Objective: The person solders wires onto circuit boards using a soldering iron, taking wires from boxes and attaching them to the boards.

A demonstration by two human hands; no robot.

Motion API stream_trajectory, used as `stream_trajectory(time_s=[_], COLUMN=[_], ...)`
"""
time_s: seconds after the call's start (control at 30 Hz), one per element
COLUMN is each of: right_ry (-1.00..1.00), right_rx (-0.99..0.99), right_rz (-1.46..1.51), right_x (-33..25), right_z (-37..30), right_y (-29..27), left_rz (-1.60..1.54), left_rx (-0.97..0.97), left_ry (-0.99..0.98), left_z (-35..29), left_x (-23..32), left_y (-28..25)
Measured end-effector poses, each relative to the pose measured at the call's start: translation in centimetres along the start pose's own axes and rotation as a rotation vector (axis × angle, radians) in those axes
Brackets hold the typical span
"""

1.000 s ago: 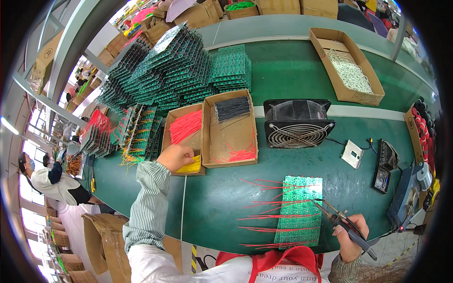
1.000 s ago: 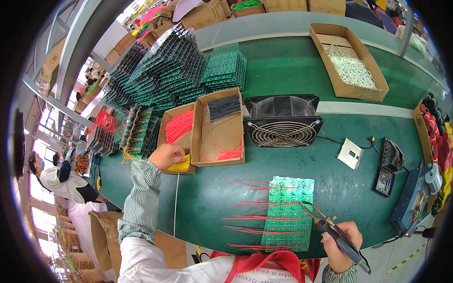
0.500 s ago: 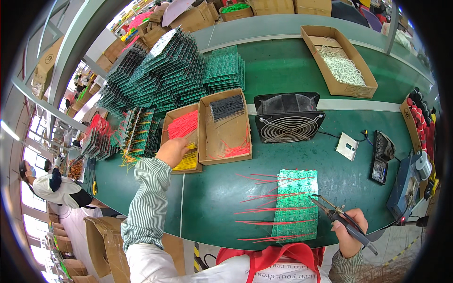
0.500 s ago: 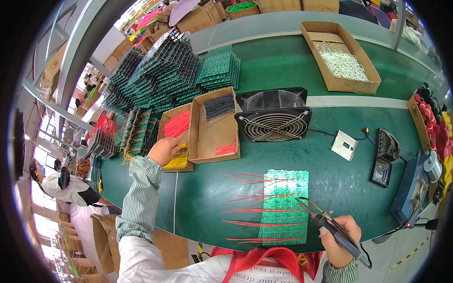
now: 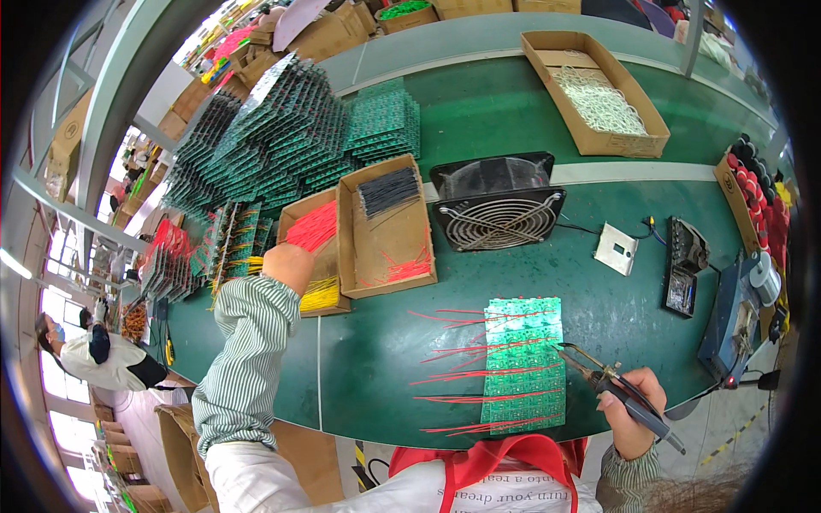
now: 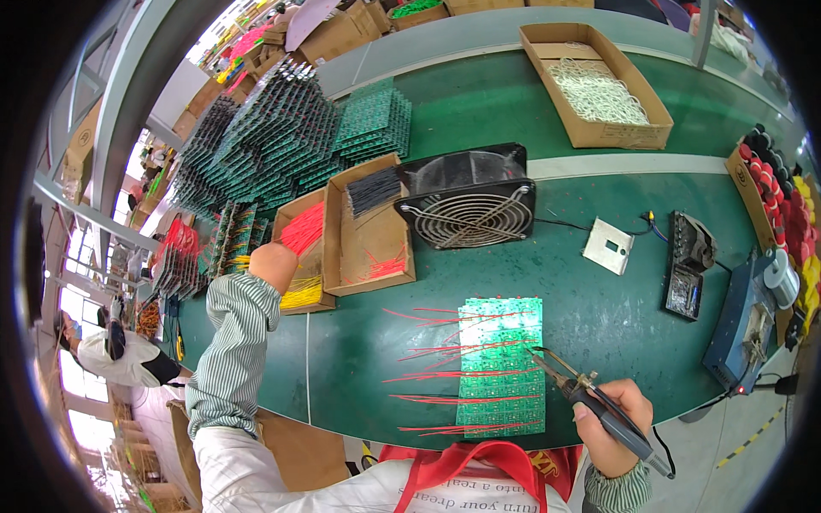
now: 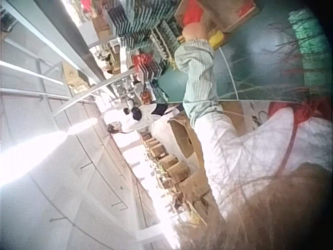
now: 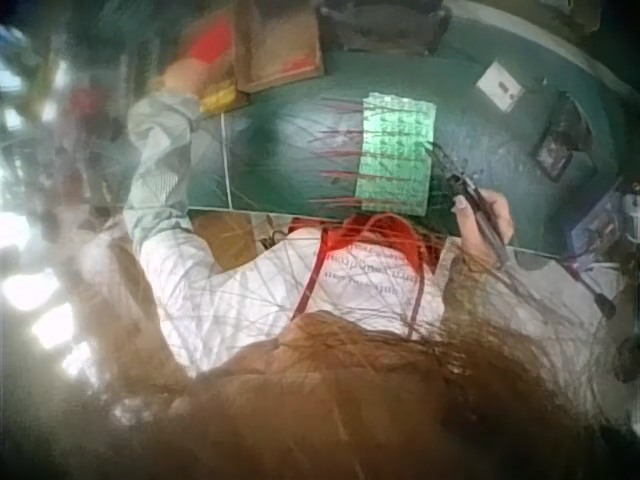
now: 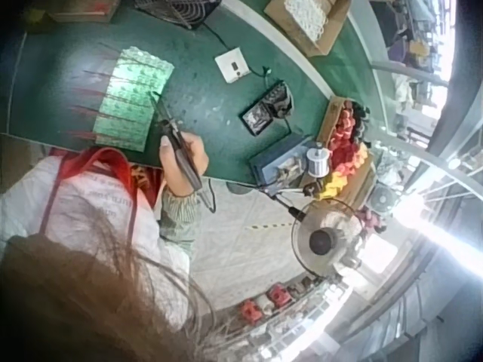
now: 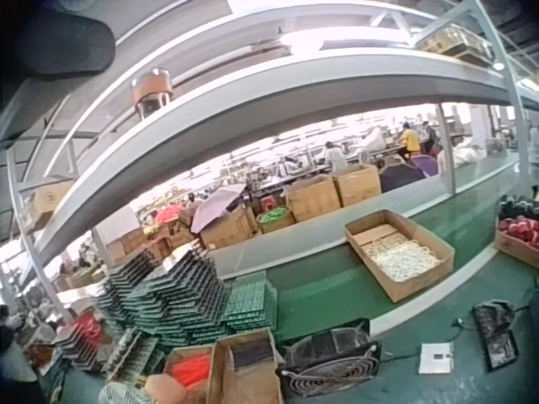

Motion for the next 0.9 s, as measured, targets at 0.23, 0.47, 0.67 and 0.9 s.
stream_trajectory(time_s=[0.23,0.47,0.67,0.9], right_ry=[-0.144,-0.172,-0.232,-0.261], right_rx=[-0.049,-0.090,-0.135,-0.126], right_rz=[-0.101,-0.110,-0.126,-0.160], right_x=[-1.3,-2.0,-3.1,-3.6], right_z=[1.1,2.0,3.0,3.6], right_y=[0.2,0.6,1.8,2.0], left_rz=[0.003,-0.572,-1.195,-1.202], left_rx=[-0.210,0.279,0.144,0.152], left_ry=[-0.098,0.118,0.341,0.500], left_z=[0.6,-1.8,-3.9,-3.0], left_x=[-0.1,3.4,17.9,23.7], left_y=[5.5,-5.4,-10.8,-10.7])
Point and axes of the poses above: each hand's wrist, its own z-axis towards the middle knuckle, its own y-axis out of the palm, x = y × z, the point moved 5 cm from there along z, towards the middle knuckle, and after that the axes turned 14 degrees about -z, right-handed, at the moved point
